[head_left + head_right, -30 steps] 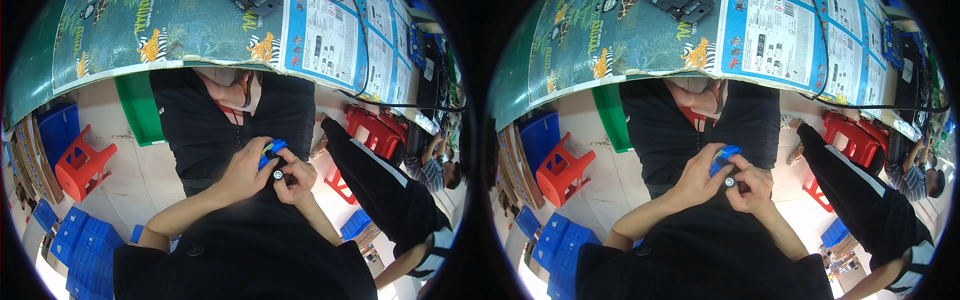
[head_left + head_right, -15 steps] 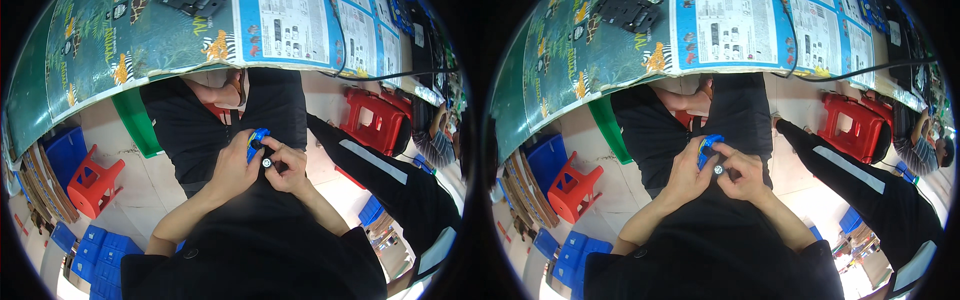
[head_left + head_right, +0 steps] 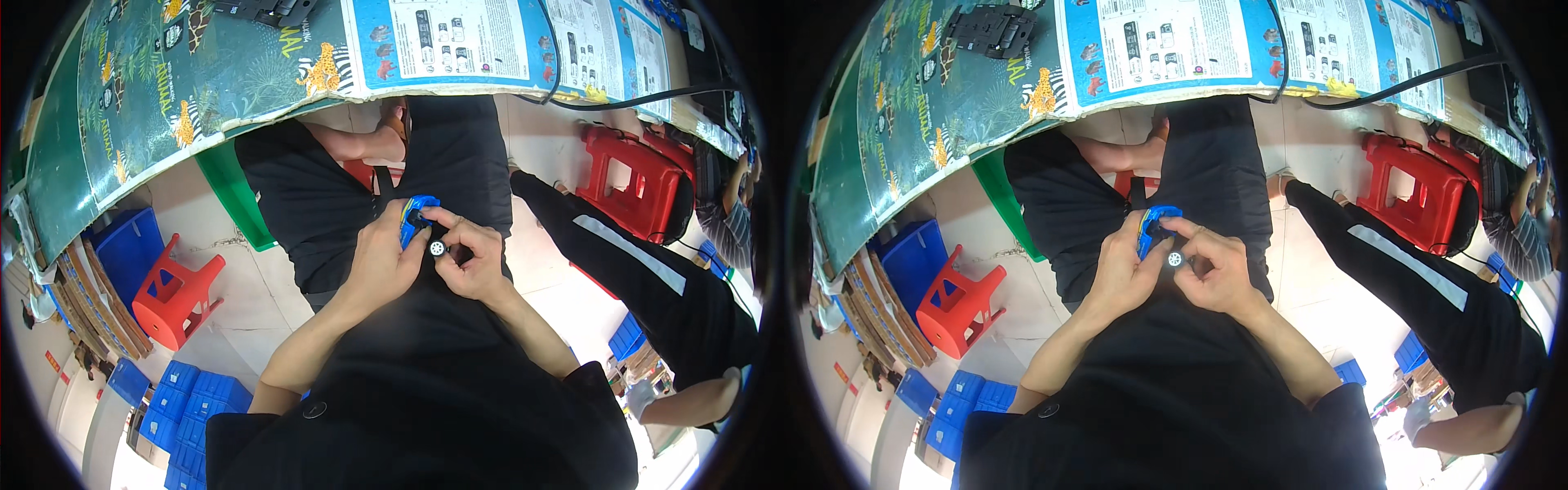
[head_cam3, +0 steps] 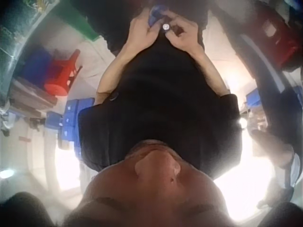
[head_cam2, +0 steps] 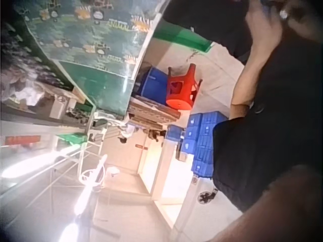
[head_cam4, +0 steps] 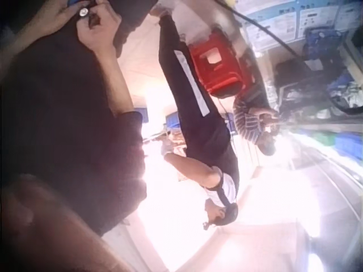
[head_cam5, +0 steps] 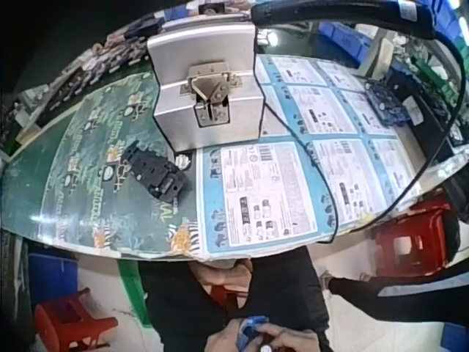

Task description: Assembling toy car components using an electric screwdriver on an assembly line.

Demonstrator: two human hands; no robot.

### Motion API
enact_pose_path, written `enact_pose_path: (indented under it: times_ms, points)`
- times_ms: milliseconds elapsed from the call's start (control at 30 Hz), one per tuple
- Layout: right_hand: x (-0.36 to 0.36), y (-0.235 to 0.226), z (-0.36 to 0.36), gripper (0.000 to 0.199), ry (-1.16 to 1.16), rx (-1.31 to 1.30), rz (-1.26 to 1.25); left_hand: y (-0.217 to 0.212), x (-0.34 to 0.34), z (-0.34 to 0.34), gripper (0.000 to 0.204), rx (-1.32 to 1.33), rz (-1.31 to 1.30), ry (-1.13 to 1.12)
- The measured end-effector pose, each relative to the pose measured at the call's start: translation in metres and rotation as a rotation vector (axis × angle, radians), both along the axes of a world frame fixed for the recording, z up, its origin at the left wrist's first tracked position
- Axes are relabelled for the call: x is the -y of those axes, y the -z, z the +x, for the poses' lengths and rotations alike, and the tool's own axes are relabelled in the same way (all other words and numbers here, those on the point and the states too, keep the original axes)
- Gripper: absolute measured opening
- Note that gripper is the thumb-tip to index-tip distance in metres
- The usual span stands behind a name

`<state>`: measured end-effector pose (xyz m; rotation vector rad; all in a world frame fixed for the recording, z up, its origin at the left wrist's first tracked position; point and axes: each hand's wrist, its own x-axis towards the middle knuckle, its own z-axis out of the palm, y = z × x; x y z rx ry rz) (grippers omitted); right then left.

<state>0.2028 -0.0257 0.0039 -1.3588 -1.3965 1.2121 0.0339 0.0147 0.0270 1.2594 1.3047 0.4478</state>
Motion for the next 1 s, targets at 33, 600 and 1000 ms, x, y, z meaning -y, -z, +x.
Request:
enact_pose_path:
  times_ms: [33, 600, 1000]
  points:
    - [0.0, 0.0, 0.0, 0.011, -0.006, -0.004, 0.008, 0.001, 0.0, 0.0, 0.028, 0.012, 0.004, -0.017]
    - [-0.034, -0.032, -0.008, 0.013, -0.019, 0.178, 0.011, 0.044, -0.006, -0.031, 0.024, 0.742, -0.758, -0.549]
    - [-0.029, -0.032, -0.05, 0.01, -0.309, 0.479, 0.091, 0.043, -0.007, -0.031, 0.026, 0.818, -0.726, -0.663]
